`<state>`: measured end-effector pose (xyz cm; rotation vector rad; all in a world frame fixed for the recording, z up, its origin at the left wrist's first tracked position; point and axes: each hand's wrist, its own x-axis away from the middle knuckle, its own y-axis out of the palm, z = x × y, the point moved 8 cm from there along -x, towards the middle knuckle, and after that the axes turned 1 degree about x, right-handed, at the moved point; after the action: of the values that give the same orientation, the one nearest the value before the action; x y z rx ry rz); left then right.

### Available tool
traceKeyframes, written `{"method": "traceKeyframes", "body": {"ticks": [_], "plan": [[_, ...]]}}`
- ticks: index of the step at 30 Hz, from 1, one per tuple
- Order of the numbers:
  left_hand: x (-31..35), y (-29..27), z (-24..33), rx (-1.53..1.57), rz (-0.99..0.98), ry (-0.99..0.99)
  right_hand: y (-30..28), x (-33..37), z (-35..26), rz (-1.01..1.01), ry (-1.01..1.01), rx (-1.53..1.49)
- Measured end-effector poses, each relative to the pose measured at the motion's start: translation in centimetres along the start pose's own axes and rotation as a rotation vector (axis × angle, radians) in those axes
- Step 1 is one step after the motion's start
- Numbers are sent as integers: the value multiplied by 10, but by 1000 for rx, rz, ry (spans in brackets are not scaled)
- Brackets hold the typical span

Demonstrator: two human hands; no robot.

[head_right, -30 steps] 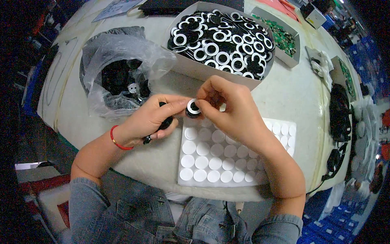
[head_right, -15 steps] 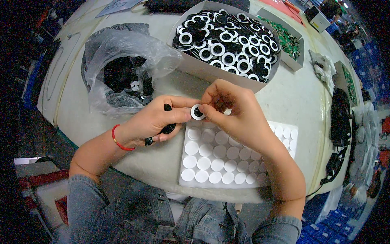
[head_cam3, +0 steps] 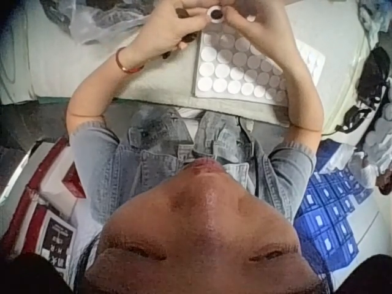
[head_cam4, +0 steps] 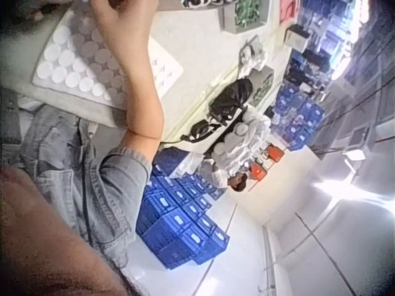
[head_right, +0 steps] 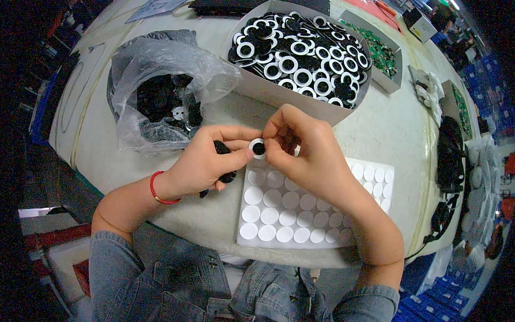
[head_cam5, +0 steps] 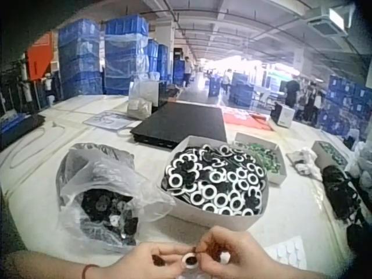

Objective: The person assembles small black components and white rings into a white plastic grid tray by hand, taking the parts from a plastic bag and a parts box.

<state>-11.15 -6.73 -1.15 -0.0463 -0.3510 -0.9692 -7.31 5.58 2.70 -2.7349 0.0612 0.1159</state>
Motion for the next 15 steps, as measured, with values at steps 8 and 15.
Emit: {"method": "traceKeyframes", "body": {"ticks": [8,15], "plan": [[1,-4,4,19,33,25,9,2,14,-115,200,-222],[0,-4,4,67,34,12,18,2,16,-165,160,-232]]}}
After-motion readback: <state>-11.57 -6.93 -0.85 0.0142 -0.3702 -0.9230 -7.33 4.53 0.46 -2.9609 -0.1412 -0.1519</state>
